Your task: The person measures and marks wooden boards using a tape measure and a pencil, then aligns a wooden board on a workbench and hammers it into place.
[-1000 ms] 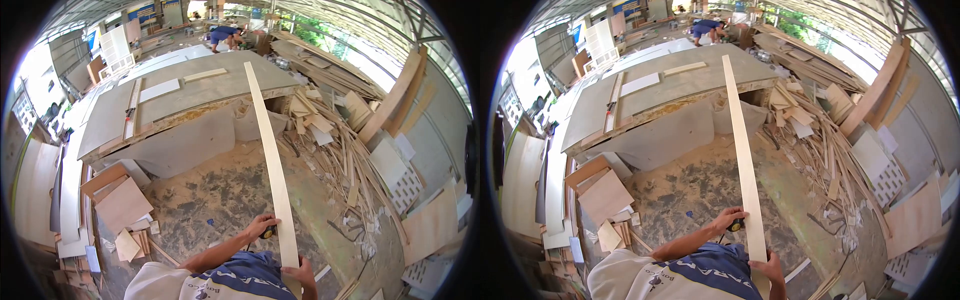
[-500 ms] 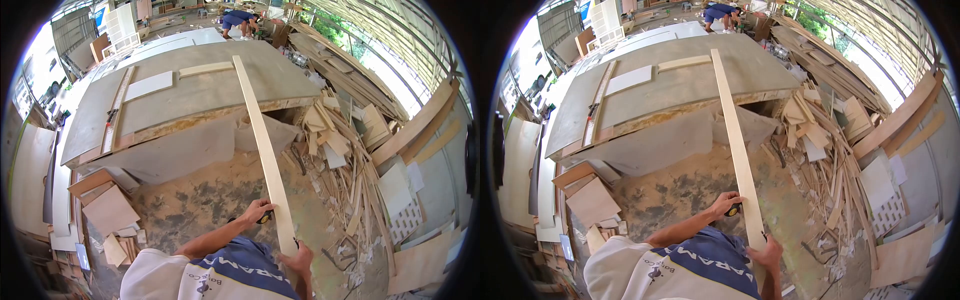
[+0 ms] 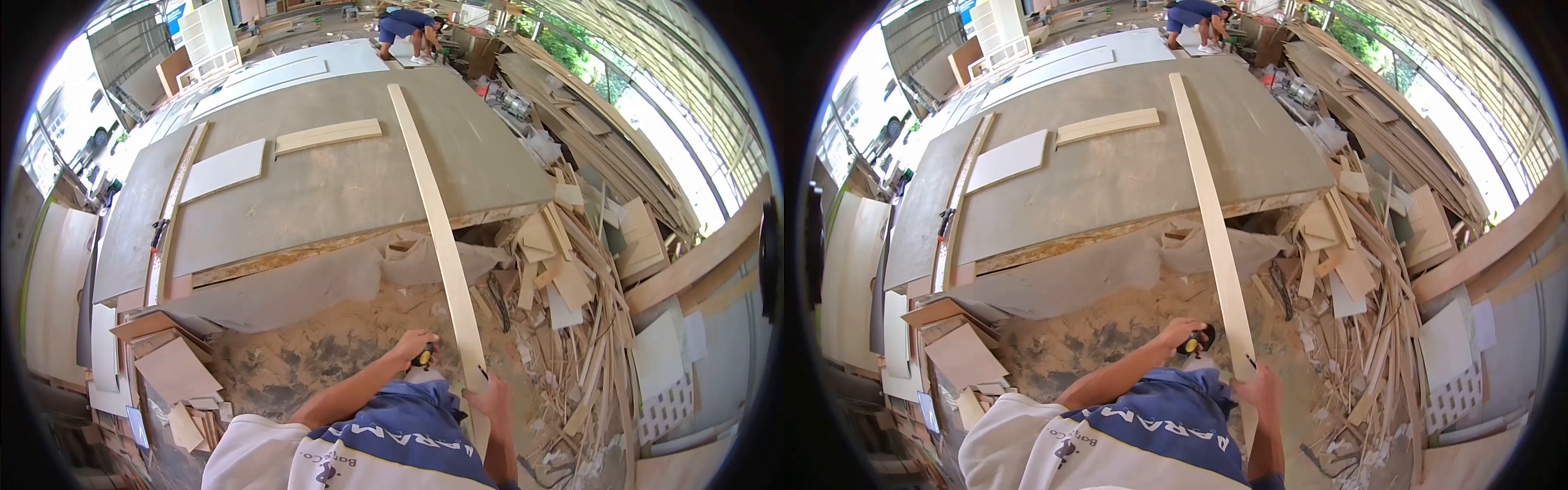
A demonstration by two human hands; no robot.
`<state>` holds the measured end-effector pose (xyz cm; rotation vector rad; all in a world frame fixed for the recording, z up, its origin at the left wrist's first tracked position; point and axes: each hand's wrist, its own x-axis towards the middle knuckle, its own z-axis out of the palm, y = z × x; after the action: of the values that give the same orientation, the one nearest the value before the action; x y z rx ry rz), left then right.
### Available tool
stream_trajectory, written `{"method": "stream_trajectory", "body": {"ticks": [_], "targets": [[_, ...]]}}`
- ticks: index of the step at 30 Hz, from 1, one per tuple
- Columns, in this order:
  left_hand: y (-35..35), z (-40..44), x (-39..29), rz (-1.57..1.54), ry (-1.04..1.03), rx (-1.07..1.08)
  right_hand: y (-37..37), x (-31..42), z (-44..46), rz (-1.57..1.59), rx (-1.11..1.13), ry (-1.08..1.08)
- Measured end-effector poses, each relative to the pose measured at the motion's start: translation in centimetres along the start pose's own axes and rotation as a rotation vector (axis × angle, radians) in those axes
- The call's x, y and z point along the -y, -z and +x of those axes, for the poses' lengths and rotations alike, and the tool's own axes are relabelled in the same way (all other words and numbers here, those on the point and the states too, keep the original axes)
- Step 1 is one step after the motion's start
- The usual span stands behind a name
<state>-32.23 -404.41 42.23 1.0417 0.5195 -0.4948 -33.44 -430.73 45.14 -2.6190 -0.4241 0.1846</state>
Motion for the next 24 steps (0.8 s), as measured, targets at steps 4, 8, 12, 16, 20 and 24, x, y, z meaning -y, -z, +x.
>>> {"method": "stream_trajectory", "body": {"ticks": [4, 8, 12, 16, 20, 24], "targets": [[3.1, 3.7, -3.6, -0.208, -0.063, -0.166, 0.1, -0.3, 12.7, -0.076, 0.070, -0.036], [4.8, 4.8, -7.9, -0.306, -0.212, -0.339, -1.5, 0.5, 25.4, -0.132, -0.071, 0.152], [4.1, 3.5, -11.4, -0.453, -0.307, -0.430, -1.9, 3.8, 36.6, -0.126, -0.067, 0.206], [4.3, 4.3, -11.8, -0.625, -0.234, -0.413, -1.6, 9.2, 44.4, -0.157, -0.078, 0.158], [4.6, 5.7, -13.9, -0.607, -0.275, -0.462, -2.2, 12.2, 50.8, -0.205, 0.052, 0.112], [5.1, 6.8, -20.9, -0.624, -0.230, -0.408, -2.6, 15.2, 56.1, -0.254, 0.114, 0.133]]}}
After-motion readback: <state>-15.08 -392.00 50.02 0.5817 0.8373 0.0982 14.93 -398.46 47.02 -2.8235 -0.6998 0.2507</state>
